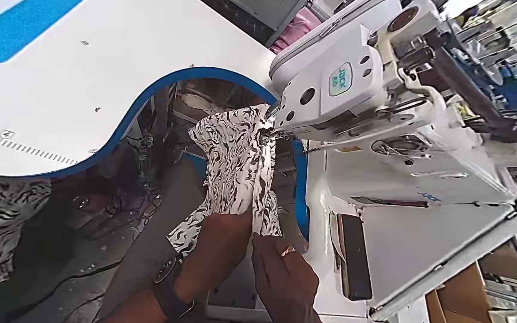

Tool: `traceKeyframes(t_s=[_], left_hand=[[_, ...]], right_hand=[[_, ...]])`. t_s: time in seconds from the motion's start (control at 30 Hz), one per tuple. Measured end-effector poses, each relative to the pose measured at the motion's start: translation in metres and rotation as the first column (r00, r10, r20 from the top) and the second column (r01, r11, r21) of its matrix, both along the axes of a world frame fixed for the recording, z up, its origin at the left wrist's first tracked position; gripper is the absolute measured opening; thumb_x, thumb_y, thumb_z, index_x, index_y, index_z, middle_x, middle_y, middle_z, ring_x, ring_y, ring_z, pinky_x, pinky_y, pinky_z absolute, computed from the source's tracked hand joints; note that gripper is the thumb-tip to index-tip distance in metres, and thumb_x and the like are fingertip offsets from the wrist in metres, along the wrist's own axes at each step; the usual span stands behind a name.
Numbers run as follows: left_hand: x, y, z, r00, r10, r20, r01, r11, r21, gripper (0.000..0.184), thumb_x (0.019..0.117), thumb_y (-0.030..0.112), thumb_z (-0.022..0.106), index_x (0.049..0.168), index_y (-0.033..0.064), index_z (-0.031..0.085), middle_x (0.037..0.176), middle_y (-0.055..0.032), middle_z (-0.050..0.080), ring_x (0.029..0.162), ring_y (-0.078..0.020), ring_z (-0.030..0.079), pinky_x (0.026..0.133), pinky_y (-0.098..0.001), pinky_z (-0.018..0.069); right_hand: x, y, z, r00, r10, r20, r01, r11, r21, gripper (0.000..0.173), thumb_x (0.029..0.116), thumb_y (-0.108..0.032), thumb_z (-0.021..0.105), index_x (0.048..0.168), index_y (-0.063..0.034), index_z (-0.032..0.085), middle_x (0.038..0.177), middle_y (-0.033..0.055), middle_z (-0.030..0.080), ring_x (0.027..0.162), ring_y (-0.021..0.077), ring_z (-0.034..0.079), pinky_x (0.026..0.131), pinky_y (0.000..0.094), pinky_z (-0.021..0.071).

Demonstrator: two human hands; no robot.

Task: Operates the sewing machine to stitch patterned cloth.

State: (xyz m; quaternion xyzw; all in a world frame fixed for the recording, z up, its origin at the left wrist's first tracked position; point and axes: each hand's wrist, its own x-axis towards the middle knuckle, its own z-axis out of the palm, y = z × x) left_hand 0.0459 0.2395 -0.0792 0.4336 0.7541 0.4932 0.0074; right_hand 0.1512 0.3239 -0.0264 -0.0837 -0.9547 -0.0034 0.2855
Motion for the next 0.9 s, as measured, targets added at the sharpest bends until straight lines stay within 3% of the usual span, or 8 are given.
traceKeyframes(t_s=[0.17,0.23,0.3,0.37,0.43,0.67,0.8,0.9], left_hand=[[-0.023,0.023,-0.005,0.999,0.002,0.040,-0.005,0.997,0.074,0.021,0.0903,0.008,0.054,0.072,0.0045,0.063,0.051,-0.0072,0.052,0.044,-0.0235,0.057,0.040,-0.0385,0.0409],[-0.028,0.026,-0.005,0.998,-0.001,0.067,-0.004,0.997,0.075,0.021,0.0904,0.009,0.054,0.073,0.0043,0.064,0.051,-0.0072,0.052,0.044,-0.0238,0.057,0.040,-0.0394,0.0414],[-0.024,0.021,-0.007,0.993,-0.006,0.115,-0.004,0.996,0.088,0.022,0.0912,0.011,0.054,0.073,0.0049,0.065,0.051,-0.0067,0.052,0.044,-0.0226,0.057,0.041,-0.0389,0.0415],[-0.017,0.018,-0.011,0.991,0.031,0.127,-0.048,0.989,0.137,0.022,0.0929,0.012,0.056,0.081,0.0045,0.073,0.054,-0.0052,0.057,0.046,-0.0191,0.058,0.043,-0.0349,0.0442],[-0.016,0.022,-0.014,0.993,0.079,0.086,-0.093,0.978,0.184,0.022,0.0923,0.009,0.057,0.091,0.0029,0.078,0.057,-0.0049,0.062,0.050,-0.0174,0.060,0.048,-0.0314,0.0474],[-0.039,0.051,-0.010,0.957,0.222,-0.185,-0.198,0.970,0.140,0.018,0.0898,0.007,0.059,0.083,0.0040,0.076,0.055,-0.0041,0.058,0.049,-0.0187,0.057,0.047,-0.0306,0.0432],[-0.049,0.064,-0.008,0.950,0.245,-0.194,-0.227,0.968,0.109,0.019,0.0914,0.011,0.060,0.080,0.0051,0.074,0.058,-0.0050,0.059,0.054,-0.0203,0.062,0.051,-0.0318,0.0474],[-0.052,0.066,-0.007,0.966,0.219,-0.136,-0.207,0.973,0.100,0.020,0.0911,0.011,0.060,0.091,0.0032,0.078,0.062,-0.0068,0.063,0.058,-0.0225,0.065,0.053,-0.0343,0.0511]], right_hand=[[-0.013,0.008,-0.006,0.998,0.009,-0.062,-0.005,0.998,0.069,0.013,0.0924,-0.010,0.062,0.086,-0.0073,0.074,0.069,0.0040,0.061,0.066,0.0121,0.057,0.061,0.0158,0.0452],[-0.022,0.012,-0.010,0.996,-0.003,-0.092,0.009,0.998,0.059,0.010,0.0919,-0.011,0.065,0.086,-0.0099,0.073,0.077,0.0047,0.060,0.075,0.0111,0.058,0.068,0.0139,0.0459],[-0.027,0.017,-0.017,0.994,-0.019,-0.110,0.020,1.000,0.010,0.007,0.0932,-0.011,0.066,0.087,-0.0109,0.071,0.090,0.0067,0.061,0.086,0.0089,0.061,0.081,0.0115,0.0487],[-0.032,0.024,-0.025,0.989,-0.013,-0.148,0.011,1.000,-0.018,0.009,0.0942,-0.009,0.066,0.087,-0.0091,0.071,0.090,0.0079,0.067,0.087,0.0080,0.065,0.080,0.0117,0.0516],[-0.034,0.029,-0.032,0.988,-0.002,-0.157,-0.002,1.000,-0.029,0.012,0.0955,-0.009,0.064,0.085,-0.0087,0.068,0.091,0.0090,0.071,0.087,0.0083,0.068,0.079,0.0126,0.0526],[-0.056,0.049,-0.036,0.977,-0.024,-0.210,-0.008,0.989,-0.151,0.018,0.0933,-0.005,0.060,0.080,-0.0018,0.071,0.097,0.0147,0.078,0.095,0.0137,0.074,0.087,0.0176,0.0546],[-0.066,0.047,-0.038,0.981,-0.108,-0.160,0.063,0.963,-0.263,0.020,0.0943,-0.005,0.054,0.088,0.0027,0.071,0.107,0.0191,0.076,0.106,0.0183,0.072,0.094,0.0203,0.0527],[-0.069,0.051,-0.040,0.987,-0.118,-0.107,0.077,0.943,-0.323,0.020,0.0952,-0.006,0.053,0.094,0.0039,0.070,0.115,0.0223,0.073,0.114,0.0219,0.069,0.098,0.0232,0.0519]])
